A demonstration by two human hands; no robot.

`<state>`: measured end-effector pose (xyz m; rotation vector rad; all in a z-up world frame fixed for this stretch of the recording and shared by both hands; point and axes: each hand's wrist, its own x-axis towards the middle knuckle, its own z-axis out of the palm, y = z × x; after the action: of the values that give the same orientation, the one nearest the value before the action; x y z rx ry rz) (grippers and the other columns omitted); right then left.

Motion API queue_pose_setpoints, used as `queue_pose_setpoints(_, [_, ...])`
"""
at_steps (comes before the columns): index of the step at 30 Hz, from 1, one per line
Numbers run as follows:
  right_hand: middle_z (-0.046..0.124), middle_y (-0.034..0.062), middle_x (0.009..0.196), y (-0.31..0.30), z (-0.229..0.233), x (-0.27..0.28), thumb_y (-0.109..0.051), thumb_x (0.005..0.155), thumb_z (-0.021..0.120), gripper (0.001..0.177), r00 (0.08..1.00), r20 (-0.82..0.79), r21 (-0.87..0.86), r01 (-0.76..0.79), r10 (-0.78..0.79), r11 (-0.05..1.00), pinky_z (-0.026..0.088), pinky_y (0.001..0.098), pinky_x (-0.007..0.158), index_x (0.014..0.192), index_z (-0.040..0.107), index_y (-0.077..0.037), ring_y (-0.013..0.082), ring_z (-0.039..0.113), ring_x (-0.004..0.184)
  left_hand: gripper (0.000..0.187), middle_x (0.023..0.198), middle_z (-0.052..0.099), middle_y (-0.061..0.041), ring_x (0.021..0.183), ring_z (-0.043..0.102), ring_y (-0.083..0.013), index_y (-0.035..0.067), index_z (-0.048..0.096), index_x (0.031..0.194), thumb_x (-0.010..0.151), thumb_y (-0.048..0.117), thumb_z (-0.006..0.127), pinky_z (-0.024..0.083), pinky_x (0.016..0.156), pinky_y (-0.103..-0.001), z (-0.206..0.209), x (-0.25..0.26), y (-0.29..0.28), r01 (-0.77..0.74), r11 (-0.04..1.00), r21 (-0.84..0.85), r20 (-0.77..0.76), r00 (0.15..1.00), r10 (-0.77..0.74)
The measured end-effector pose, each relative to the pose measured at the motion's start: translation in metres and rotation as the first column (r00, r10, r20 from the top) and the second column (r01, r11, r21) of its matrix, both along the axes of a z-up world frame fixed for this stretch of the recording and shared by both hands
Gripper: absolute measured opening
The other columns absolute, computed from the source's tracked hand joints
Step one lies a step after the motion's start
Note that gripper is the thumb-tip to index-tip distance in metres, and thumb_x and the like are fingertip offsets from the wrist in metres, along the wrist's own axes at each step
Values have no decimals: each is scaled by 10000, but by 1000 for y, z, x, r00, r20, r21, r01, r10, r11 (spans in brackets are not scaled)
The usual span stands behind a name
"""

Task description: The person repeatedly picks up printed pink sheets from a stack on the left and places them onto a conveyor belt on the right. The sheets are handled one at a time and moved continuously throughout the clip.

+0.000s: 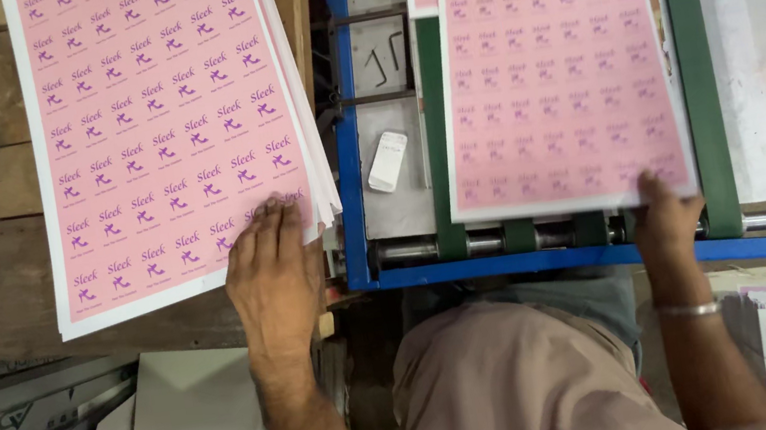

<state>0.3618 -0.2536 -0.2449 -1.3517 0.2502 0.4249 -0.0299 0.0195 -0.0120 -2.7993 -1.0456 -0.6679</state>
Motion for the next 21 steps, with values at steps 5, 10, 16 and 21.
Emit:
queue_pose_setpoints(5, [674,97,1168,-43,-32,-53,-34,975,730,312,992,96,122,-99,87,988,574,305,896,1249,612,56,173,676,1020,319,1197,739,-85,1067,686,-279,53,735,1139,824,104,760,552,947,-425,-7,-4,-4,-6,1000,28,75,997,4])
queue_pose_setpoints(10, [662,109,1173,-26,-53,-52,-91,1004,739,333,963,240,93,-152,126,984,531,300,916,1257,604,75,168,633,1031,328,1131,740,-65,1017,687,-269,73,740,1122,806,132,805,553,906,-413,-9,-3,0,-6,999,46,111,994,1])
queue_pose_setpoints(16, [639,114,1277,37,-80,-4,-157,999,782,522,951,310,1,-18,17,1000,534,313,988,1342,457,63,182,629,1148,363,1132,736,-58,1018,684,-266,91,740,1132,779,114,821,553,910,-413,-9,-5,-1,5,1000,17,108,994,-7])
queue_pose_setpoints(21, [622,144,1209,62,-83,16,-221,1026,737,509,985,137,7,-106,104,994,468,341,719,1403,510,35,211,584,950,379,1165,725,-70,1070,661,-289,84,729,1137,772,123,822,516,952,-443,-7,-4,-6,2,1000,-24,106,994,1])
